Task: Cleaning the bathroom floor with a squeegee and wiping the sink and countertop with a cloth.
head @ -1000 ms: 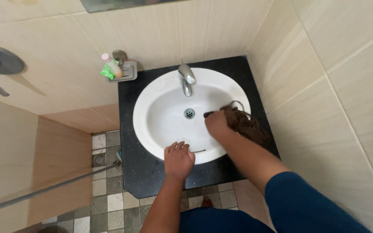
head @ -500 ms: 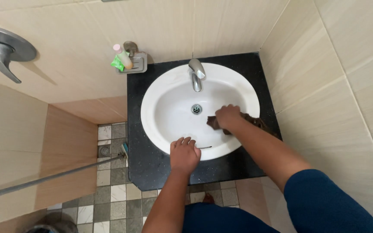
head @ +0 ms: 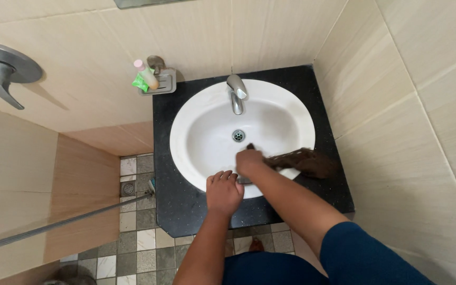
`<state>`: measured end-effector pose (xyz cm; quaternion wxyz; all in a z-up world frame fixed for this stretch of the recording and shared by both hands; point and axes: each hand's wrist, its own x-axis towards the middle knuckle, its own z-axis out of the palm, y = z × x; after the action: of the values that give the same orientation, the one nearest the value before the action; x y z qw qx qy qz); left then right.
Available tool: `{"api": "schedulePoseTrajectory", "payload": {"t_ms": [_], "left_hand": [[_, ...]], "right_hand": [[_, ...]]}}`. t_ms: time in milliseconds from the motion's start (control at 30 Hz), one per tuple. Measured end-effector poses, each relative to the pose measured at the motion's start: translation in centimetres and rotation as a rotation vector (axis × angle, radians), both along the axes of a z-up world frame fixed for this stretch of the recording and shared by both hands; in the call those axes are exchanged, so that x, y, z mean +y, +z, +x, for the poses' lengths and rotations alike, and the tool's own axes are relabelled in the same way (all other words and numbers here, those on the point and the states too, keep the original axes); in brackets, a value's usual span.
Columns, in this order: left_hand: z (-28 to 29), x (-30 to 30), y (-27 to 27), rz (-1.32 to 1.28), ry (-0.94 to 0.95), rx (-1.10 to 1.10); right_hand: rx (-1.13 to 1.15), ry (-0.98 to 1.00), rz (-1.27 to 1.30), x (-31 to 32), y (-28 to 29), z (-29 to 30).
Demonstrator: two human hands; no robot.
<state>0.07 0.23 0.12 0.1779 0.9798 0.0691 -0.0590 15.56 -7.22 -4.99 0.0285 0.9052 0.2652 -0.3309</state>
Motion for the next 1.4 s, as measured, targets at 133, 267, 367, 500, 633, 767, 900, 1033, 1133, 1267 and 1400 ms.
{"api": "schedulePoseTrajectory", "payload": {"t_ms": [133, 267, 367, 500, 633, 767, 900, 1033, 1133, 1267, 1400], "left_hand": [[0.2, 0.0, -1.0, 0.000, 0.023, 0.002], [0.2, -0.1, -2.4, 0.026, 0.011, -0.090], [-0.1, 0.1, -2.0, 0.020, 0.005, -0.080], [-0.2, 0.1, -0.1, -0.014, -0.019, -0.029], [0.1, 0.1, -0.2, 0.003, -0.013, -0.029], [-0.1, 0.2, -0.6, -0.010, -0.024, -0.018], [0.3, 0.3, 2.0, -0.036, -0.039, 0.093], [-0.2, 0.1, -2.6, 0.017, -0.016, -0.099], [-0.1, -0.2, -3.3, 0.031, 0.007, -0.194], [-0.3, 0.0, -2.9, 0.055, 0.023, -0.237], [-0.2, 0.1, -3.3, 0.056, 0.021, -0.303]], "right_hand": [[0.098, -0.087, 0.173, 1.0, 5.9, -2.0], [0.084, -0.001, 0.050, 0.3, 10.3, -1.6], [-0.039, 0.074, -0.164, -1.8, 9.1, 1.3], [-0.435, 0.062, -0.274, -5.2, 16.2, 3.4], [-0.649, 0.047, -0.057, -6.8, 14.2, 7.7], [-0.505, -0.039, 0.024, -6.9, 9.7, 6.4], [-0.199, -0.018, -0.067, -5.6, 1.0, 4.6], [-0.036, -0.026, -0.056, -1.8, -1.4, 2.4], [0.174, -0.012, 0.077, 0.8, 4.3, 0.7], [0.276, -0.127, 0.229, 2.4, 2.4, 0.7], [0.279, -0.285, 0.346, 2.5, 0.9, 2.4]]}}
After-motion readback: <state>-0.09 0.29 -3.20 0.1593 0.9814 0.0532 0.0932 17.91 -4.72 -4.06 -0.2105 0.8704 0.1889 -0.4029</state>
